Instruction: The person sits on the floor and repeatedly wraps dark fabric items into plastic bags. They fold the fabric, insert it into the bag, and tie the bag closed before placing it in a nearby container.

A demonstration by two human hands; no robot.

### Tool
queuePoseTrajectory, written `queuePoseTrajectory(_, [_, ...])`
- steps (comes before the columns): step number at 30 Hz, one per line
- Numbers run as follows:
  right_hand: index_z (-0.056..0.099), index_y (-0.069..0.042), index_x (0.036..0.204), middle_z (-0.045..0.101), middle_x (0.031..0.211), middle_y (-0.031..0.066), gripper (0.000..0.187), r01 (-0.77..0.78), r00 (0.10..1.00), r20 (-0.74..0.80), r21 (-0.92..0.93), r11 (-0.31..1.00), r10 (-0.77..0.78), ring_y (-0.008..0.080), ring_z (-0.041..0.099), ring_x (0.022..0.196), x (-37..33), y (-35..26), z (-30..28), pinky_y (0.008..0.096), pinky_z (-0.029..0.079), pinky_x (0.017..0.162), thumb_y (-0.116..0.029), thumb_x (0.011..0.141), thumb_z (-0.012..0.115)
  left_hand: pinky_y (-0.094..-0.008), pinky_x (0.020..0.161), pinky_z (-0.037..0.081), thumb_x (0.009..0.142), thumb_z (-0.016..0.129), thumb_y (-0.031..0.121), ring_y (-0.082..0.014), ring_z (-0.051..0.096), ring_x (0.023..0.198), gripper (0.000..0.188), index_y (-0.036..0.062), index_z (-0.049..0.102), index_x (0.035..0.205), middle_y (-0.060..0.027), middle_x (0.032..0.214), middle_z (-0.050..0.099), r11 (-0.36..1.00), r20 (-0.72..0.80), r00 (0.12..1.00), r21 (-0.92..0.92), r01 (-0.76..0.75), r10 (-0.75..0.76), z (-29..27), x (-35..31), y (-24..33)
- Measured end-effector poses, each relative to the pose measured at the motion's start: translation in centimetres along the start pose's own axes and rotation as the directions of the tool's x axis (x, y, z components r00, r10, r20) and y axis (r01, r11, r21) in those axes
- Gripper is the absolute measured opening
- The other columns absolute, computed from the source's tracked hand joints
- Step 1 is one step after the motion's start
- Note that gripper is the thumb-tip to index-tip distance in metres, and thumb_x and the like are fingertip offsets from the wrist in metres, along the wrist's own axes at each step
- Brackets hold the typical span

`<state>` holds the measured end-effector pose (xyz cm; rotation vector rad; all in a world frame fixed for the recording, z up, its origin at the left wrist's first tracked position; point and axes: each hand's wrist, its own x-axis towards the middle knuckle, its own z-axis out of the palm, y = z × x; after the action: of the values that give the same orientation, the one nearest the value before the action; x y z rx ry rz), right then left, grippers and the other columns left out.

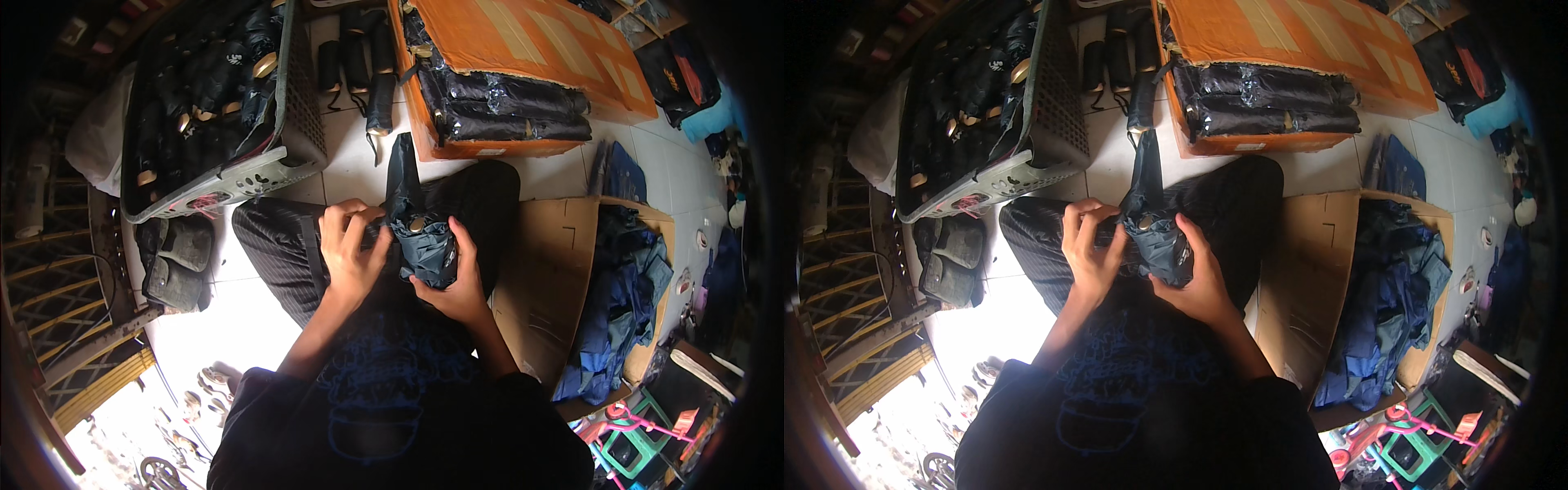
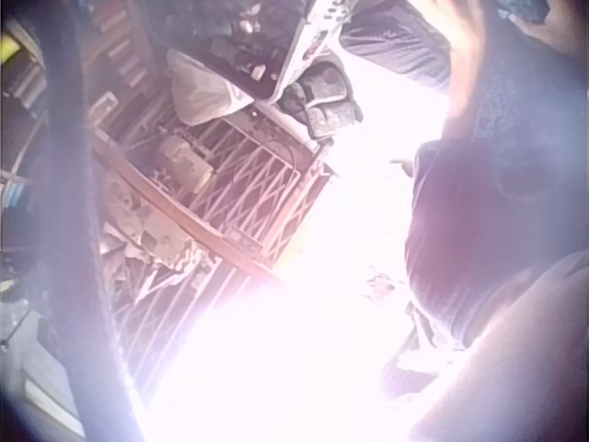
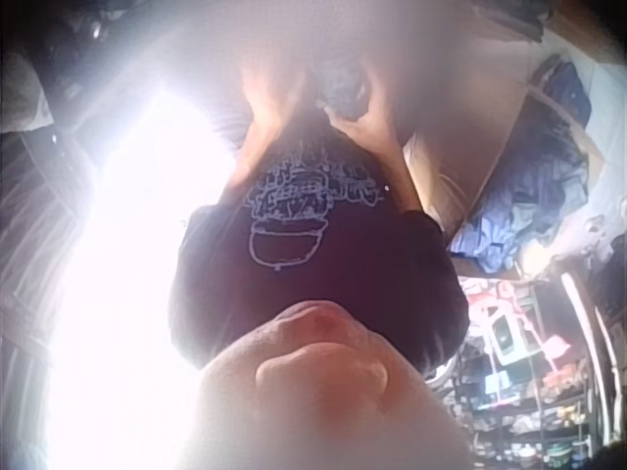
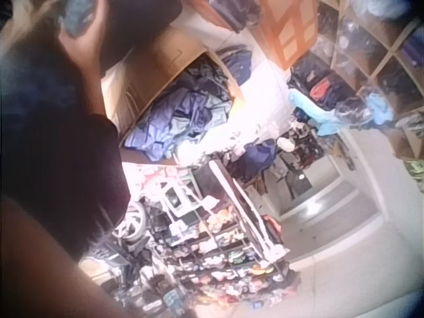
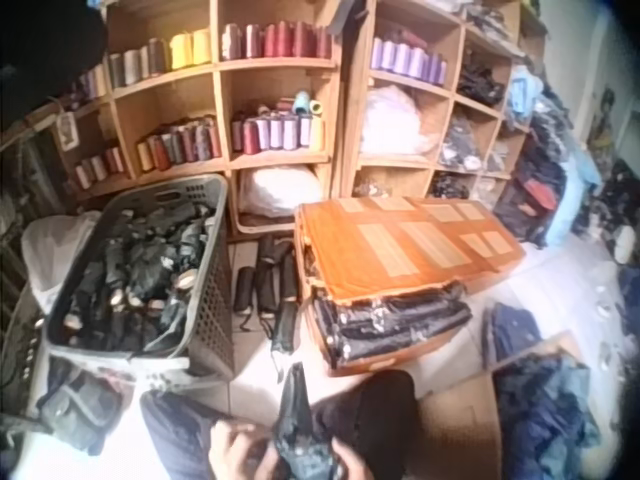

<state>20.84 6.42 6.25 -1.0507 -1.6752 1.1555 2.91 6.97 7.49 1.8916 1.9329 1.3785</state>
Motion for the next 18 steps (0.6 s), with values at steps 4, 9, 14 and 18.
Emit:
queuePoseTrajectory(4, [0.035,0.000,0.136,0.046,0.130,0.0238,0.082,0.031,0.997,0.068,-0.182,0.983,-0.019,0.0366,0.048,0.121,1.0,-1.6,-0.6,0.0392,0.040,0.100,-0.003,0.065,0.075,-0.0308,0.070,0.046,0.073,0.066,-0.002,-0.0219,0.060,0.072,0.016,0.0017,0.061,0.088,-0.0084,0.077,0.063,0.946,0.054,0.966,-0.200,0.257,-0.251,0.0,0.4,0.0])
queuePoseTrajectory(9, [0.036,0.000,0.136,0.047,0.129,0.0237,0.080,0.039,0.999,0.030,-0.210,0.977,-0.034,0.0377,0.050,0.119,1.1,-1.2,-0.5,0.0398,0.041,0.099,-0.002,0.065,0.074,-0.0325,0.070,0.043,0.071,0.067,0.001,-0.0226,0.058,0.069,0.016,0.0025,0.058,0.084,-0.0081,0.076,0.062,0.968,0.017,0.984,-0.176,0.180,-0.180,1.0,0.1,1.2])
queuePoseTrajectory(14, [0.034,-0.001,0.137,0.048,0.128,0.0231,0.084,0.036,0.999,-0.003,-0.218,0.975,-0.038,0.0370,0.050,0.118,0.8,-0.7,-0.7,0.0395,0.041,0.099,-0.002,0.064,0.076,-0.0328,0.071,0.041,0.067,0.069,0.001,-0.0226,0.057,0.072,0.019,0.0034,0.059,0.083,-0.0072,0.081,0.062,0.974,0.064,0.997,-0.217,0.058,-0.045,0.8,0.3,1.4])
queuePoseTrajectory(18, [0.032,-0.001,0.138,0.047,0.128,0.0227,0.092,-0.084,0.992,-0.097,-0.063,0.994,0.078,0.0323,0.051,0.117,0.0,0.6,-0.6,0.0383,0.041,0.099,-0.007,0.061,0.081,-0.0313,0.079,0.041,0.077,0.071,0.007,-0.0211,0.054,0.082,0.020,-0.0003,0.062,0.094,-0.0100,0.094,0.055,0.829,0.091,0.976,-0.517,0.215,-0.196,0.9,-0.9,2.9])
